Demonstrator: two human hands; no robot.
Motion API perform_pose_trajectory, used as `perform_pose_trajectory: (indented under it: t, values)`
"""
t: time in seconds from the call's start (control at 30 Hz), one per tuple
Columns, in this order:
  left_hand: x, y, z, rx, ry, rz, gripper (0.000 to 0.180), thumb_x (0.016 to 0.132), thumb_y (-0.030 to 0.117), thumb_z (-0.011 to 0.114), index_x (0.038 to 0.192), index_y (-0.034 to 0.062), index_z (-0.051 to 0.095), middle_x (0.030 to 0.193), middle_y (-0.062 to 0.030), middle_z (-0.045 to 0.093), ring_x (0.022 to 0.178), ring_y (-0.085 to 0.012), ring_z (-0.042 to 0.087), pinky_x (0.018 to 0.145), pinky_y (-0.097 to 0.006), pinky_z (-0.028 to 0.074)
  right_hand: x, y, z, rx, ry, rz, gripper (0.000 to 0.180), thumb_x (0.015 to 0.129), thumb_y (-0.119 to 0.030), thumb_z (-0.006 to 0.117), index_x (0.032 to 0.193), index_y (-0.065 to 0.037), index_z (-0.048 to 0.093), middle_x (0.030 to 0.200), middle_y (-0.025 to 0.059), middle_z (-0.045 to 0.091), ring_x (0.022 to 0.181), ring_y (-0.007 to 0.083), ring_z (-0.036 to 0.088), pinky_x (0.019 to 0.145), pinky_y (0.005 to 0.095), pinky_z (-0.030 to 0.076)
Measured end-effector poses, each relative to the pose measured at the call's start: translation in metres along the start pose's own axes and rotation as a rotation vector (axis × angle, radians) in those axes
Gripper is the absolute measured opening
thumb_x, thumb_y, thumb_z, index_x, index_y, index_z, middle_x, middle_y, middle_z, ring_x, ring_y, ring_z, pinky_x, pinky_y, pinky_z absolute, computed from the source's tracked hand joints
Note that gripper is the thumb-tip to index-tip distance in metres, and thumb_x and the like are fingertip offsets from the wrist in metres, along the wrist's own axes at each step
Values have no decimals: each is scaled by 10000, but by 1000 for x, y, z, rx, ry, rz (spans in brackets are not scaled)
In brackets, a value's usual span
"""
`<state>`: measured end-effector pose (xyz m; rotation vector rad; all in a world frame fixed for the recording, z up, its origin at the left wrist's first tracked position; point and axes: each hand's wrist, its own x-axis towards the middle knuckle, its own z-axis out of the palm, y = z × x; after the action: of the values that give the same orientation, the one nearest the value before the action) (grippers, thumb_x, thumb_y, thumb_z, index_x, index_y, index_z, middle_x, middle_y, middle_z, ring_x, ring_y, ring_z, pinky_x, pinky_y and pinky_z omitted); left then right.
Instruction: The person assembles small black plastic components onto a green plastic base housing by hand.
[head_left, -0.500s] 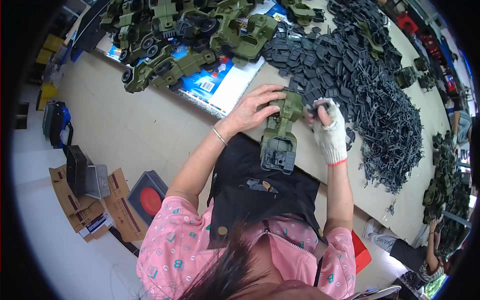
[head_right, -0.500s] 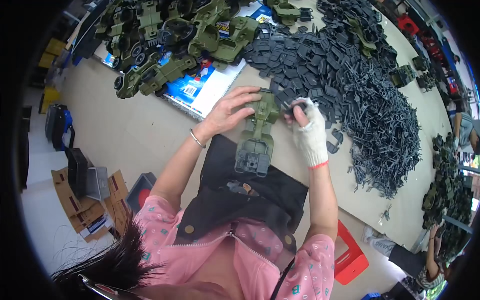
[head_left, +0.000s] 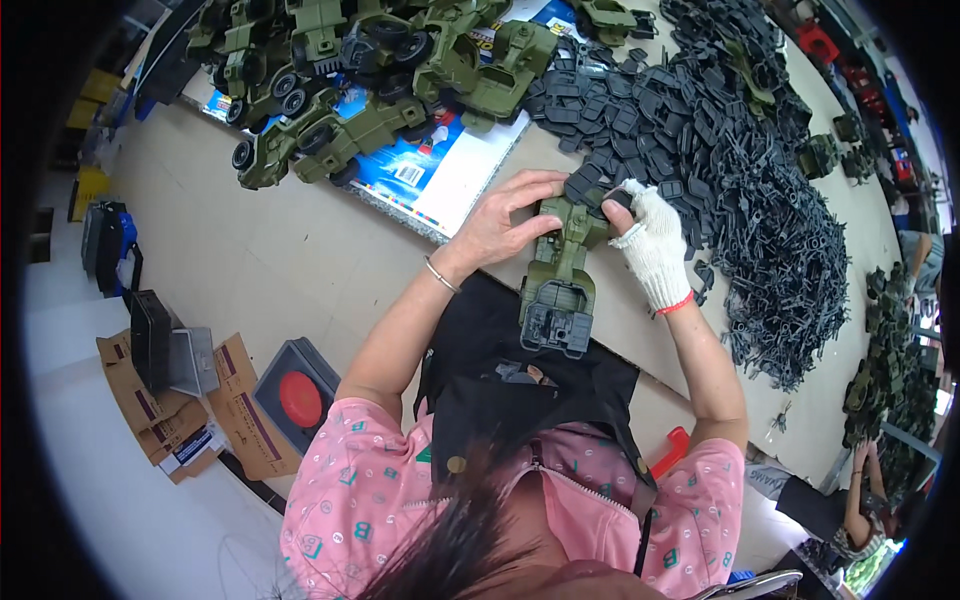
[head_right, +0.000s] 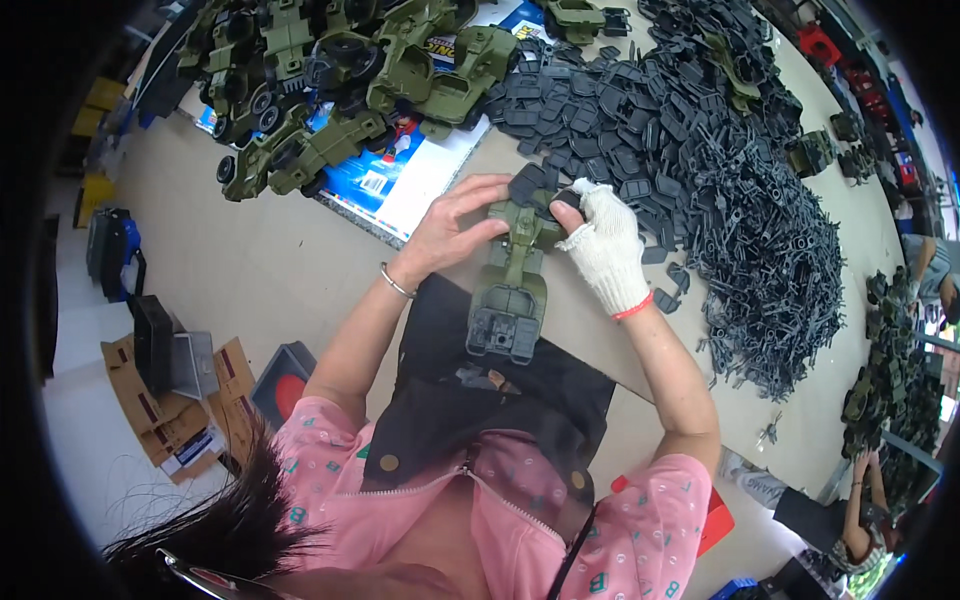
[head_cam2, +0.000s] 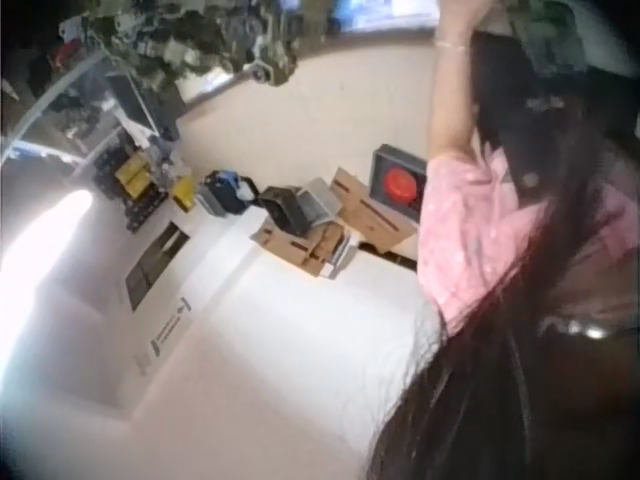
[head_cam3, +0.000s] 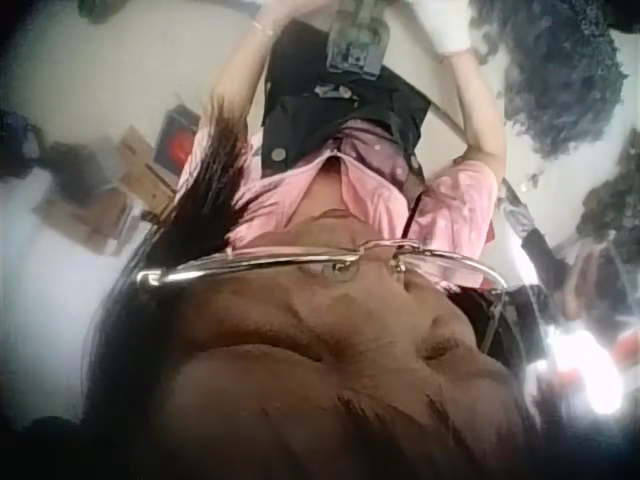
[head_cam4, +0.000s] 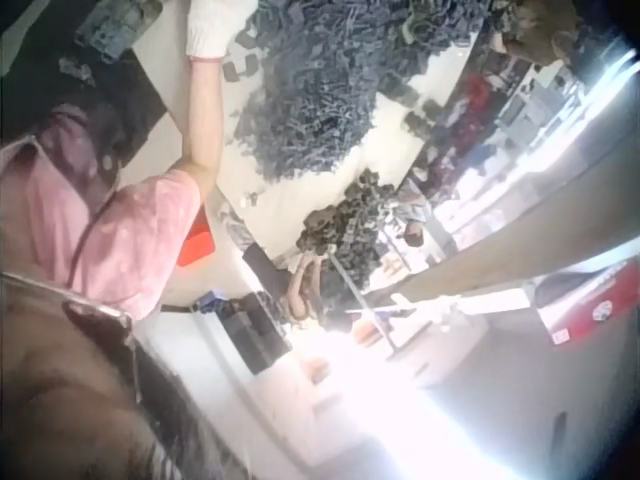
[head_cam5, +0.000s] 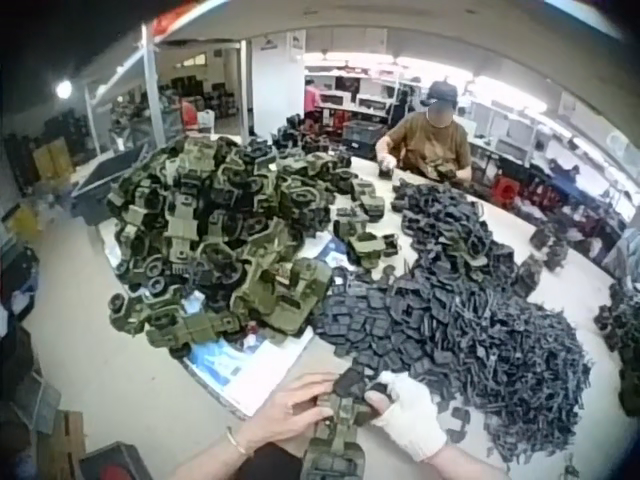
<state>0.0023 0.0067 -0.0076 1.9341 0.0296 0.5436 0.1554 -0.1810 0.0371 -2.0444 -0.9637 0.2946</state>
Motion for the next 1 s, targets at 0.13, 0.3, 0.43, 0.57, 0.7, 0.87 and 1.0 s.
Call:
perform_pose_trajectory:
  t: [0.13, 0.3, 0.43, 0.57, 0.7, 0.87, 1.0]
  values:
    - [3, -2, -3, -55, -36, 14, 401, 887, 84, 770, 1266, -12, 680, 1395, -148, 636, 1276, -300, 617, 1068, -381, 501, -5, 2, 3, -34, -16, -20, 236, 916, -225, 747, 1024, -19, 706, 831, 156, 650, 759, 331, 623, 703, 418, 489]
    - [2, -5, -1, -7, -45, 10, 441, 893, 120, 782, 1297, -3, 653, 1381, -131, 640, 1274, -286, 618, 1068, -376, 500, -7, -12, 4, -405, 47, -270, 252, 826, -159, 778, 1035, -51, 689, 909, 146, 671, 828, 355, 645, 760, 434, 516]
    - [-4, -13, 3, -204, 21, -114, 546, 873, 98, 802, 1367, 15, 582, 1418, -138, 601, 1305, -275, 592, 1118, -388, 463, -12, -38, -9, -570, 67, -737, 258, 790, -122, 766, 1017, -48, 668, 1021, 166, 686, 940, 365, 650, 822, 435, 516]
    - [-9, -11, 16, -164, 72, -77, 612, 881, 40, 762, 1440, 28, 514, 1443, -194, 556, 1334, -312, 560, 1148, -425, 438, 1, -21, -10, -152, -49, -78, 321, 860, -168, 758, 1108, 27, 701, 1070, 225, 712, 1012, 419, 677, 882, 465, 534]
    - [-3, -3, -14, 299, -215, 103, 627, 910, 96, 702, 1500, 75, 492, 1513, -246, 430, 1392, -397, 469, 1160, -466, 412, -11, -5, 20, -91, 137, -147, 410, 895, -220, 751, 1196, 50, 684, 1117, 259, 701, 1044, 435, 672, 906, 466, 536]
    - [7, 12, -33, 386, -395, 175, 613, 906, 145, 684, 1481, 52, 497, 1560, -234, 428, 1454, -444, 411, 1204, -472, 363, -64, 3, 11, -161, 215, 12, 352, 897, -172, 753, 1212, -34, 678, 1148, 232, 689, 1123, 440, 651, 990, 461, 518]
    - [0, 7, -18, 403, -289, 207, 578, 889, 161, 759, 1401, 27, 528, 1462, -202, 517, 1343, -414, 527, 1129, -474, 438, -127, 44, -53, -257, 343, 183, 224, 885, -127, 754, 1092, -57, 705, 1037, 157, 706, 993, 371, 665, 888, 457, 542]
